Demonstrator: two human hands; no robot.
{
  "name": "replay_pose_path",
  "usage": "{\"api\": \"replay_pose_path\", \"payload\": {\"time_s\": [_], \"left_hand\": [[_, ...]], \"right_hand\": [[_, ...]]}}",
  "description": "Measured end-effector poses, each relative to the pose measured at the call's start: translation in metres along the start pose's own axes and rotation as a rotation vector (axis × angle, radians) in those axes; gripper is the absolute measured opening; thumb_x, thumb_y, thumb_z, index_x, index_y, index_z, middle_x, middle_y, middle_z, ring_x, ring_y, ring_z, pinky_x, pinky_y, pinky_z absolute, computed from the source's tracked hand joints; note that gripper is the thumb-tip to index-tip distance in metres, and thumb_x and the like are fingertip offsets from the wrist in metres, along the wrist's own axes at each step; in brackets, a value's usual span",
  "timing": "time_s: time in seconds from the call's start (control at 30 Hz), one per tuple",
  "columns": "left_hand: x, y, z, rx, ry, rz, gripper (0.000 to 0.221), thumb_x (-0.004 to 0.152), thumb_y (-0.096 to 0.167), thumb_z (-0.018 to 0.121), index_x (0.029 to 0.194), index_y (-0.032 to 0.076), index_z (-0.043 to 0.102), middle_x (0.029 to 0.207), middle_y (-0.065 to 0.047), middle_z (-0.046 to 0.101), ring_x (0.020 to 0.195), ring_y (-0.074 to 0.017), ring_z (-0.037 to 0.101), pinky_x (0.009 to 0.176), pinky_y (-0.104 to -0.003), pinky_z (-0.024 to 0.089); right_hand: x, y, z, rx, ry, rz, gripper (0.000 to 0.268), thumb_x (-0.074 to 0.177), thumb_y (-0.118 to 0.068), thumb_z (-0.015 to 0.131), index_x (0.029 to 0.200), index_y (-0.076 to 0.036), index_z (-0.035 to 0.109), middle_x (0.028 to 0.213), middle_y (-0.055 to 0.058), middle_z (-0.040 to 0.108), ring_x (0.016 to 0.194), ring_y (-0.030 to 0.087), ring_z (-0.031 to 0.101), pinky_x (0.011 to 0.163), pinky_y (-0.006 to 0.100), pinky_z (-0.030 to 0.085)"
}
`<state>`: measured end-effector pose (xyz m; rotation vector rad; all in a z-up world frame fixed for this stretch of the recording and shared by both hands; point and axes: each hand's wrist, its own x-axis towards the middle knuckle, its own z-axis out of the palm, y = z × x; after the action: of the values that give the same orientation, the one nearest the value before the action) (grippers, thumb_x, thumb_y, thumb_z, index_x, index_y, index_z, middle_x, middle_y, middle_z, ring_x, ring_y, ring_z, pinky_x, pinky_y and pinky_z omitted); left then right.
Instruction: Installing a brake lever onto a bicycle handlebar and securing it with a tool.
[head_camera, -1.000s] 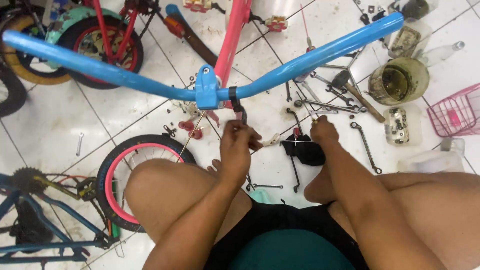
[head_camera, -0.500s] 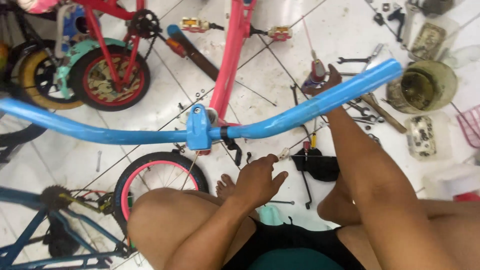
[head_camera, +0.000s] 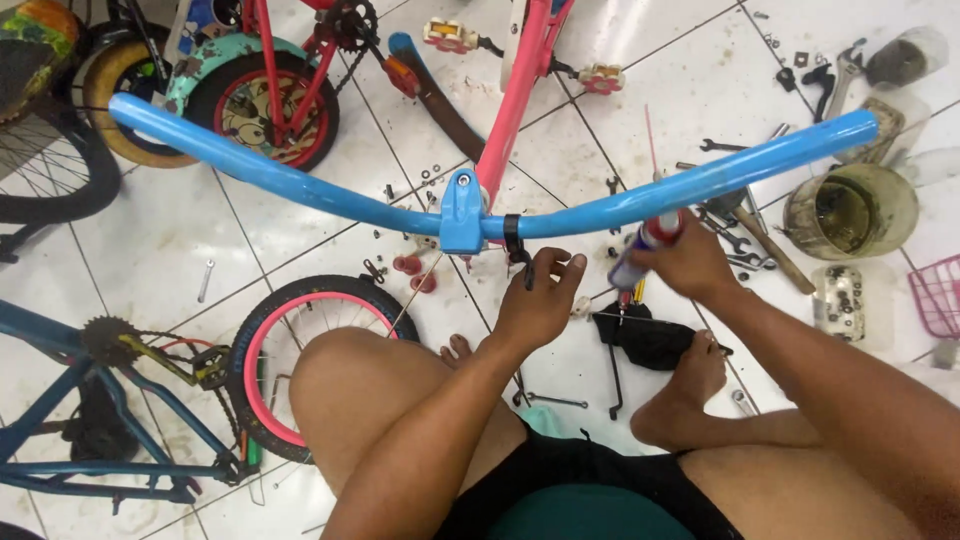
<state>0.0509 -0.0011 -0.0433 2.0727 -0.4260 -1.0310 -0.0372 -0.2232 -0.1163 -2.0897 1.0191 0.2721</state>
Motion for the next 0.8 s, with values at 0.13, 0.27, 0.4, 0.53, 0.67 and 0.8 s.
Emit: {"api": "replay_pose_path", "payload": {"time_s": [0.13,0.27,0.4,0.53,0.67,0.8], "left_hand": [[-0.02,0.013,0.013,-0.281,-0.066,-0.084,0.073,0.1,0.064,0.047,0.138,0.002,0.055,0.112,-0.012,0.069,0.099,-0.0247,0.07,0.084,-0.039,0.054],[-0.054,0.027,0.018,-0.735,-0.214,-0.051,0.049,0.099,0.04,0.056,0.123,-0.002,0.062,0.079,-0.009,0.062,0.06,-0.013,0.053,0.055,-0.026,0.044],[-0.068,0.028,0.019,-0.787,-0.219,0.028,0.046,0.096,0.035,0.064,0.12,-0.004,0.064,0.071,-0.007,0.06,0.057,-0.0117,0.051,0.052,-0.025,0.042],[-0.084,0.026,0.006,-0.871,-0.216,0.127,0.032,0.104,0.025,0.059,0.093,-0.003,0.071,0.066,-0.004,0.059,0.055,-0.0093,0.052,0.053,-0.025,0.046],[-0.103,0.024,-0.013,-0.958,-0.19,0.2,0.041,0.105,0.033,0.056,0.079,0.003,0.066,0.061,-0.005,0.056,0.053,-0.0111,0.053,0.055,-0.026,0.048],[-0.104,0.014,-0.019,-0.998,-0.135,0.205,0.035,0.105,0.027,0.057,0.082,0.001,0.065,0.064,-0.006,0.057,0.056,-0.0138,0.054,0.059,-0.029,0.05]], "right_hand": [[-0.132,-0.031,-0.039,-0.009,-0.188,0.2,0.083,0.061,-0.036,0.095,0.134,-0.011,0.063,0.13,0.021,0.072,0.132,0.04,0.059,0.115,0.054,0.043],[-0.222,-0.004,-0.045,0.285,-0.257,0.153,0.097,0.06,-0.007,0.093,0.147,-0.01,0.049,0.117,0.009,0.079,0.104,0.02,0.076,0.097,0.034,0.057],[-0.263,0.04,-0.015,0.262,-0.194,-0.065,0.106,0.052,-0.015,0.101,0.139,-0.01,0.04,0.112,0.008,0.075,0.093,0.02,0.081,0.082,0.034,0.066],[-0.282,0.015,-0.004,0.302,-0.228,-0.392,0.095,0.062,-0.013,0.093,0.142,-0.009,0.043,0.132,0.01,0.065,0.113,0.021,0.073,0.097,0.037,0.059],[-0.289,-0.02,-0.004,0.55,-0.217,-0.478,0.064,0.063,-0.002,0.09,0.12,-0.005,0.063,0.117,0.008,0.07,0.101,0.02,0.073,0.089,0.032,0.061],[-0.286,-0.031,0.011,0.615,-0.194,-0.484,0.086,0.066,-0.002,0.086,0.135,-0.008,0.036,0.111,0.01,0.069,0.1,0.021,0.072,0.088,0.036,0.064]]}}
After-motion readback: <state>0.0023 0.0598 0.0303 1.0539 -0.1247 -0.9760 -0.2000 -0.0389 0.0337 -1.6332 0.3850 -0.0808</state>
